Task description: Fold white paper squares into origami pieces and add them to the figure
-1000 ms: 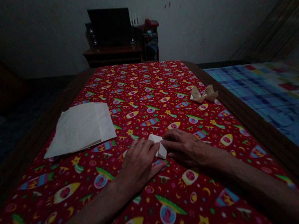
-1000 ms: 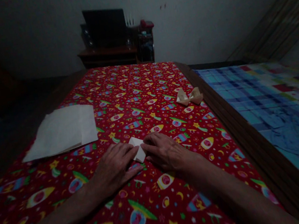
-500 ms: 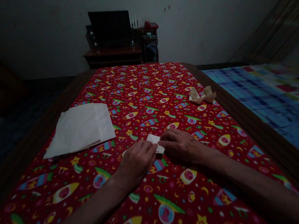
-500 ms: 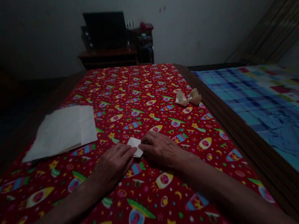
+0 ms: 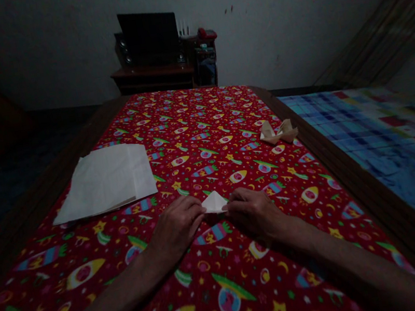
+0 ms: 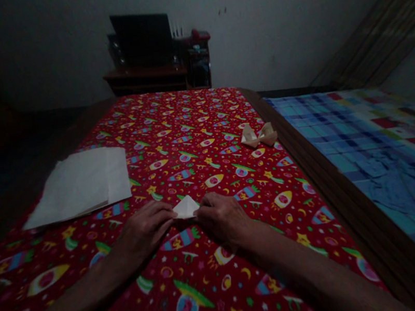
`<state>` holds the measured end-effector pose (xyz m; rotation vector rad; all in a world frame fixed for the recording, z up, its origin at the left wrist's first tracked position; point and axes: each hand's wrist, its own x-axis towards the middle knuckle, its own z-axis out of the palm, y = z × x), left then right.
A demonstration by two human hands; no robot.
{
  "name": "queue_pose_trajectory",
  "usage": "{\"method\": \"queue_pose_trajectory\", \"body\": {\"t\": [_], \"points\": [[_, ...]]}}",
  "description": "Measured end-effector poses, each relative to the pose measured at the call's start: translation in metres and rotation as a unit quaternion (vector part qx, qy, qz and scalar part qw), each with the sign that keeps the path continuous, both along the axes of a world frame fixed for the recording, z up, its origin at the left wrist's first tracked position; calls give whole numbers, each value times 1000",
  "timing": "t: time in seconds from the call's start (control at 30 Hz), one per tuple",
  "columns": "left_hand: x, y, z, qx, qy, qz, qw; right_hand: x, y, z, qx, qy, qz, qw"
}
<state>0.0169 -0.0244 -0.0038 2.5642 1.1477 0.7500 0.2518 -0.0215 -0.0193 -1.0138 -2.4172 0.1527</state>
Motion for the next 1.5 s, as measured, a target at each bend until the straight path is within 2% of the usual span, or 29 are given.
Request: {"method": "queue_pose_trajectory", "body": {"t": [0.1,0.17,0.37,0.57,0.83,1.03,1.1,1.27,1.33,1.5], "points": [[0,4,0,-36,-43,25,998,-1,0,1,-108,73,-25,991],[0,7,-2,-52,-66,46,995,-4,-2,4,-132,98,-42,986],[1,10,-8,-56,-65,64,994,-12,-8,13,-115,65,-95,987],[4,11,-7,-40,-32,93,994,-14,-7,12,-64,-15,-130,989],[5,13,-11,-19,8,98,995,-17,-7,14,-79,-81,-155,981],[6,13,-7,-2,-5,104,995,-18,-5,15,-82,-105,-158,978],[9,9,-4,34,4,83,996,-18,-4,14,-71,-105,-161,979],[18,-6,-3,88,108,-82,987,-17,-5,10,-39,-85,-146,985],[20,-11,-5,80,137,-88,983,-17,-5,9,-34,-79,-142,986],[21,-21,-6,52,161,-47,985,-18,-7,6,-13,-77,-146,986]]}}
